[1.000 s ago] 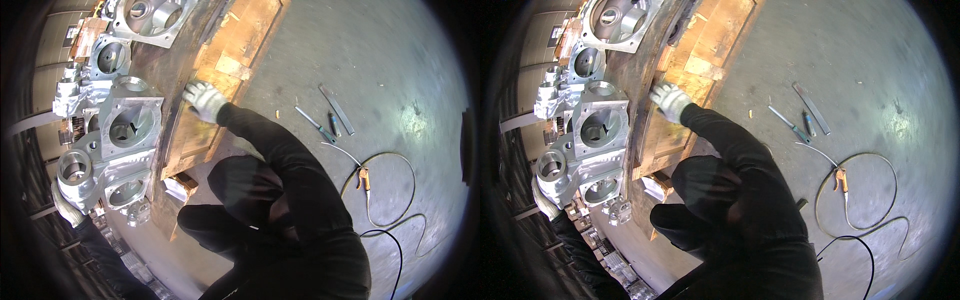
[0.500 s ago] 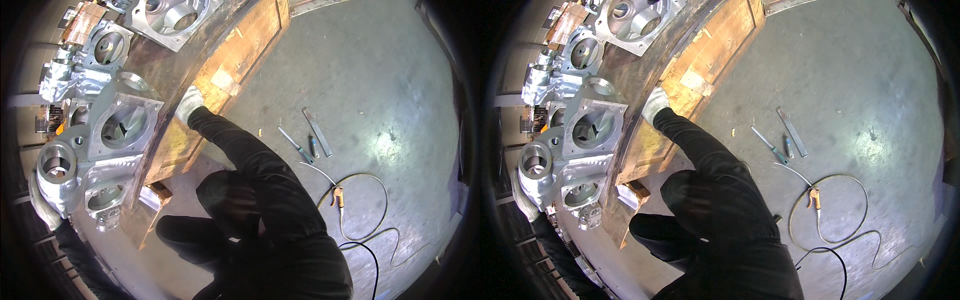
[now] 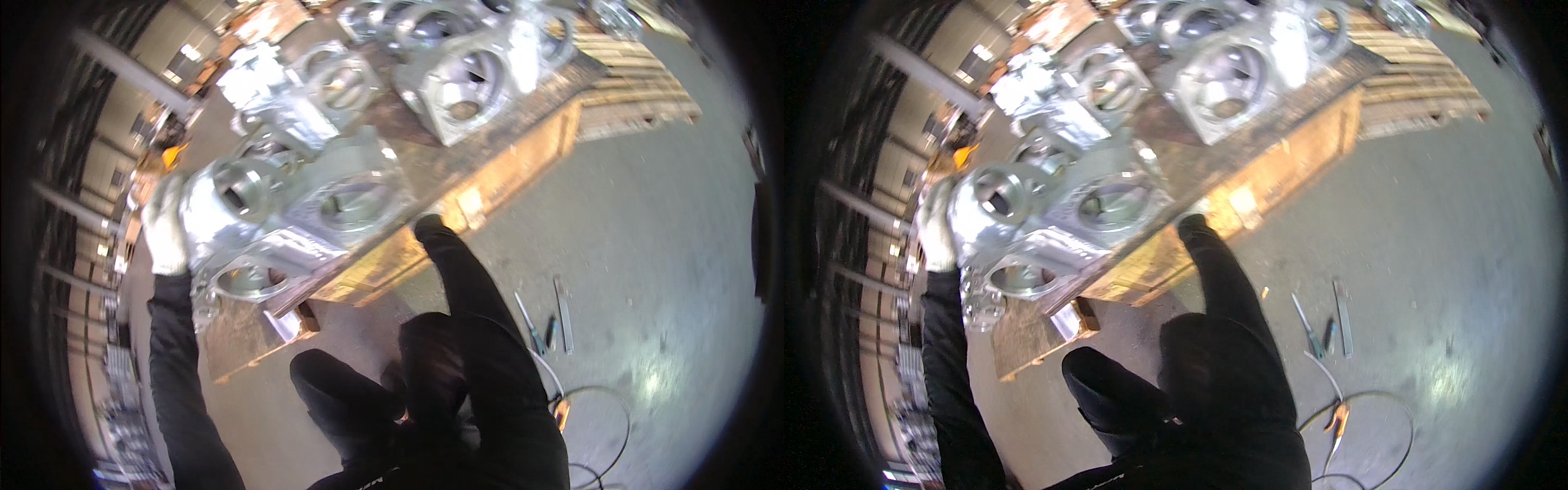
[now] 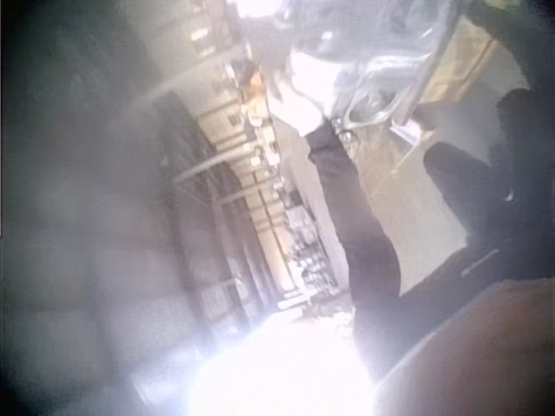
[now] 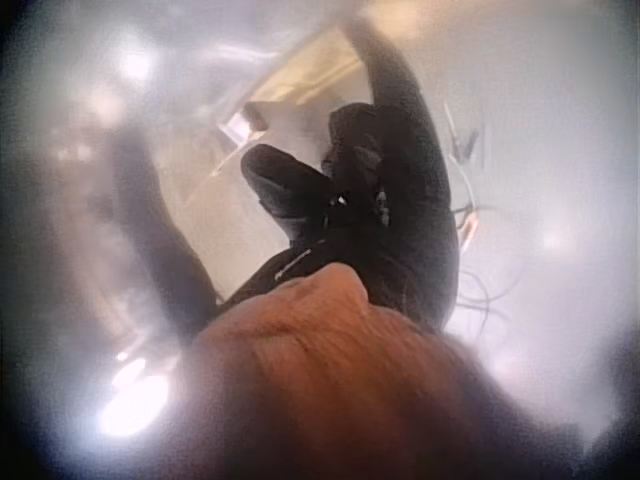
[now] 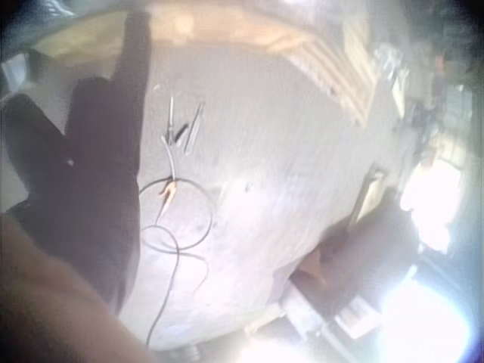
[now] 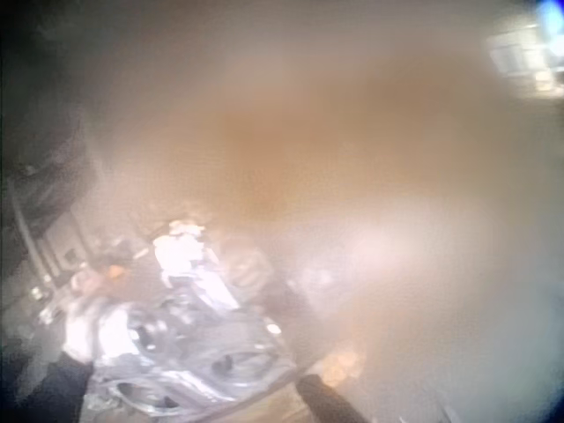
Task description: The person uses a hammer and a sanding block to deburr and smooth the edges of metal castings on a wooden pallet. They repeatedly tap the casting with the hammer and rub the edges with the sanding block, then place the finished casting aside.
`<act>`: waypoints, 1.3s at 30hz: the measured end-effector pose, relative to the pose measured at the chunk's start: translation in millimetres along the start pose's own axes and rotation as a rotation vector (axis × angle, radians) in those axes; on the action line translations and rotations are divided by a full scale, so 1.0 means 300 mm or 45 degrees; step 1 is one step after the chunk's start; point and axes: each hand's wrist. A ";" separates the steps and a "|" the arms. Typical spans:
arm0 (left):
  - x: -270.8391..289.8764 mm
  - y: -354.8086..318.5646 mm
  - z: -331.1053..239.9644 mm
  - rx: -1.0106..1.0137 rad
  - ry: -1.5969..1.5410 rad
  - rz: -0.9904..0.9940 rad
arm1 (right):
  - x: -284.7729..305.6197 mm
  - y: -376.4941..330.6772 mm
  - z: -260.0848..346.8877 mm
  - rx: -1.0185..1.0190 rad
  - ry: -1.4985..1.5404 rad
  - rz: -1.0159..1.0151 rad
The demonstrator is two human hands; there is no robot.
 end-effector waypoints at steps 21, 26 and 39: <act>0.053 0.020 0.270 -0.180 0.285 0.095 | -0.029 -1.278 -0.950 -0.589 -0.673 0.400; 0.085 0.051 0.289 0.396 -0.372 0.000 | -0.138 -1.306 -0.954 -0.817 -0.542 0.197; 0.108 0.060 0.134 -0.151 0.501 0.207 | 0.155 -0.483 -0.505 -0.250 0.511 -0.709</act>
Point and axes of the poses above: each hand's wrist, its own y-axis towards the middle knuckle, its own x-axis out of the back of the hand, z = x × y, and after that the axes turned 6 degrees about -x, right-handed
